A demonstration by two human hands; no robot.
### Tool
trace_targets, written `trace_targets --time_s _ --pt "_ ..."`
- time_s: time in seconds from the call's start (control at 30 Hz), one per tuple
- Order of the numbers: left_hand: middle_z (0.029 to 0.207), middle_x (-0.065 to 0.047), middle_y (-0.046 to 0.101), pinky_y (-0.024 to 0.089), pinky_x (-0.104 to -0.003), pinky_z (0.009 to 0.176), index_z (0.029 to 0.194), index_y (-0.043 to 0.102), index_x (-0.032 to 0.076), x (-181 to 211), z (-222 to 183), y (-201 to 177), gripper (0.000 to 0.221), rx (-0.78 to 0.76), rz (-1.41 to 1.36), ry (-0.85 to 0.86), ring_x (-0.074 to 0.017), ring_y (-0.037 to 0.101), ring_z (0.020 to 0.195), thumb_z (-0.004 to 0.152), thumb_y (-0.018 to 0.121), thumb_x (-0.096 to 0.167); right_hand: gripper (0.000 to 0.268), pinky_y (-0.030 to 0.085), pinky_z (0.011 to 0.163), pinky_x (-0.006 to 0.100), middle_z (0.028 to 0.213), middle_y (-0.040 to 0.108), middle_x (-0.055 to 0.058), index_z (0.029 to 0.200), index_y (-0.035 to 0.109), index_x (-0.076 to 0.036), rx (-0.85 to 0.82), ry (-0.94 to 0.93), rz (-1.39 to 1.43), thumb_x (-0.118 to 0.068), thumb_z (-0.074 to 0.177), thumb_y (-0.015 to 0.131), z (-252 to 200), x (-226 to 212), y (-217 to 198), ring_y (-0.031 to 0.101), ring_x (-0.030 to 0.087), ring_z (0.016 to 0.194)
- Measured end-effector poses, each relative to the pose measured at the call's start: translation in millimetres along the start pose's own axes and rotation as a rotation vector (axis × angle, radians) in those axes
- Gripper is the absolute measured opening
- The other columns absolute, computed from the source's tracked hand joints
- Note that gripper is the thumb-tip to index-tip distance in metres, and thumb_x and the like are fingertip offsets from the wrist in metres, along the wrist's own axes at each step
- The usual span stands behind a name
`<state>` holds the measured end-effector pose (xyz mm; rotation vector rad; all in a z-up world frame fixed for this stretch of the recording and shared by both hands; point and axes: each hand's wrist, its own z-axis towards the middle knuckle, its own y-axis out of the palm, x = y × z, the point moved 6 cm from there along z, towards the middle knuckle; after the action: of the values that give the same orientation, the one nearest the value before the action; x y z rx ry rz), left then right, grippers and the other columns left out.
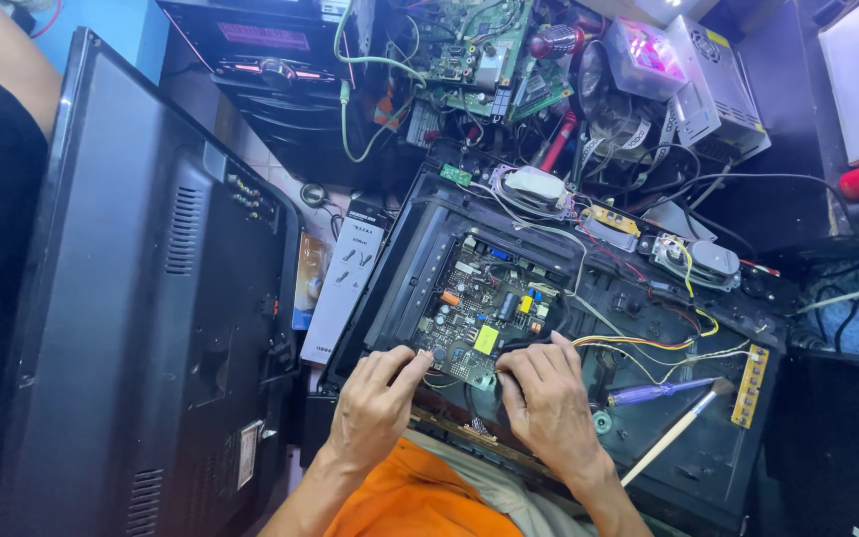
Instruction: Repairing a television by removing the back cover and inspecting internal components
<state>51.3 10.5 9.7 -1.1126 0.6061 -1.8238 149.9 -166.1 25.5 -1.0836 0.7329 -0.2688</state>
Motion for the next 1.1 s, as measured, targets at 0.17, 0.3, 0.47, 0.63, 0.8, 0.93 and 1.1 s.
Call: trace_targets --time_s 0.17,0.3,0.47,0.63,0.8,0.93,1.1 --pt "0.113 -0.015 0.068 0.051 -0.039 0.071 0.121 0.067 -0.001 -2 -3 3 0.025 0.088 0.022 0.121 -0.0276 0.063 0.084 0.099 0.055 -0.006 0.011 0.037 0.113 0.051 0.098 0.066 0.002 0.101 0.064 -0.013 -0.004 0.013 0.095 -0.014 0.091 0.064 -7 2 1 0.059 0.023 0.096" --pt "0.112 -0.017 0.068 0.054 -0.039 0.071 0.122 0.067 -0.002 -1 -6 5 0.025 0.133 0.045 0.166 -0.0282 0.065 0.085 0.099 0.057 -0.008 0.012 0.036 0.116 0.055 0.101 0.066 0.006 0.102 0.065 -0.011 0.048 0.032 0.11 -0.016 0.091 0.065 -10 3 3 0.061 0.025 0.099" --pt "0.109 -0.017 0.07 0.058 -0.039 0.082 0.119 0.066 -0.004 -1 -4 -1 0.022 0.189 -0.009 0.114 -0.0289 0.07 0.091 0.098 0.068 0.001 0.014 0.036 0.112 0.057 0.097 0.066 0.005 0.097 0.072 -0.012 0.197 -0.05 0.097 -0.021 0.087 0.072 2 -35 -2 0.062 0.023 0.094" --pt "0.113 -0.018 0.068 0.06 -0.037 0.088 0.112 0.068 -0.002 -12 -6 -2 0.018 0.226 -0.099 -0.051 -0.0286 0.07 0.093 0.098 0.068 0.009 0.03 0.04 0.106 0.054 0.095 0.065 0.006 0.105 0.072 -0.01 0.147 -0.04 0.107 -0.037 0.09 0.075 17 -57 26 0.058 0.026 0.088" --pt "0.108 -0.015 0.067 0.057 -0.036 0.08 0.112 0.068 -0.001 -5 0 -9 0.015 0.203 -0.111 0.002 -0.0276 0.066 0.083 0.101 0.064 0.008 0.008 0.043 0.098 0.049 0.085 0.062 0.004 0.095 0.067 -0.012 0.196 -0.033 0.129 -0.018 0.093 0.071 22 -62 27 0.054 0.027 0.082" --pt "0.108 -0.019 0.066 0.057 -0.039 0.079 0.112 0.067 -0.005 3 5 -11 0.015 0.219 -0.086 -0.003 -0.0306 0.065 0.084 0.1 0.064 0.004 0.009 0.045 0.101 0.05 0.087 0.066 0.005 0.095 0.069 -0.009 0.212 -0.041 0.178 -0.018 0.095 0.07 19 -56 28 0.058 0.026 0.082" --pt "0.109 -0.015 0.064 0.054 -0.04 0.08 0.12 0.067 0.002 1 0 -5 0.02 0.178 -0.067 -0.032 -0.0306 0.061 0.083 0.103 0.055 0.005 0.009 0.043 0.091 0.045 0.084 0.068 0.001 0.089 0.07 -0.01 0.296 -0.005 0.19 -0.017 0.095 0.069 24 -56 27 0.06 0.022 0.079"
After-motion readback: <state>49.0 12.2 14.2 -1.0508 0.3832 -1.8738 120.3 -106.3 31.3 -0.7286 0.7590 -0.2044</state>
